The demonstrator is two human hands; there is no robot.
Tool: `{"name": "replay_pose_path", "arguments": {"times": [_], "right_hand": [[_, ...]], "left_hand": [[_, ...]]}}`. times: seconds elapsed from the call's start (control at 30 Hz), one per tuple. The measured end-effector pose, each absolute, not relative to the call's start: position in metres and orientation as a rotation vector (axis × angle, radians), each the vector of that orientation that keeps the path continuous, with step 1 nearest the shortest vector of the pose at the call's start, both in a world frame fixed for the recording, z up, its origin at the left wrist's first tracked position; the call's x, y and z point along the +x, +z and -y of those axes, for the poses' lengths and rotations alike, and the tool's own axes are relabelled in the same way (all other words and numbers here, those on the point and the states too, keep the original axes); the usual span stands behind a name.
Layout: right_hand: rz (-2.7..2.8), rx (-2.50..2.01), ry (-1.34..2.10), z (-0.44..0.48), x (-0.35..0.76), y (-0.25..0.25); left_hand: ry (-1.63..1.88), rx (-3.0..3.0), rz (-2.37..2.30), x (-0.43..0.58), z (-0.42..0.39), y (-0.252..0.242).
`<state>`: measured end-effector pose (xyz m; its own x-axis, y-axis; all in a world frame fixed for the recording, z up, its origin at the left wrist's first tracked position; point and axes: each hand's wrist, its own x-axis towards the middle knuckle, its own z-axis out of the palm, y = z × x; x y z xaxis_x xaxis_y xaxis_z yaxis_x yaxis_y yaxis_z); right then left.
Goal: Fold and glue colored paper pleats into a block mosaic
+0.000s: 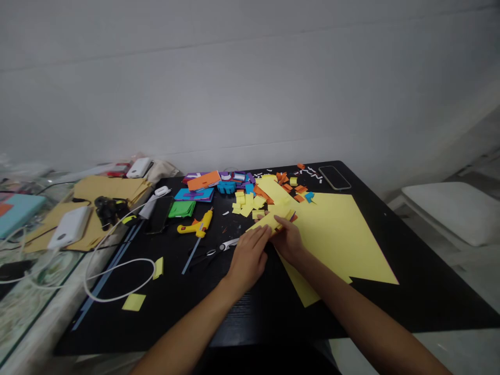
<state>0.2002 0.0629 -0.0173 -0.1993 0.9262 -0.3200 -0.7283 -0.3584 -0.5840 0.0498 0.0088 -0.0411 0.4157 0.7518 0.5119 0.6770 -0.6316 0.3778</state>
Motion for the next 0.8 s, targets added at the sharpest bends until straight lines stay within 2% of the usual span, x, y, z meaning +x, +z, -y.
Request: {"name": "replay_pose_path", "arguments": {"times": [0.47, 0.8], "right_hand": [[0.297, -0.987, 1.547, -0.071, 0.204, -0.038], [0.364, -1.115, 1.501, -0.075, 0.209, -0.031]], "left_hand": [[1.149, 2.638, -1.326, 0.046, -0.01, -0.042], [1.364, 2.731, -0.992, 0.047, 0.0, -0.034]]}}
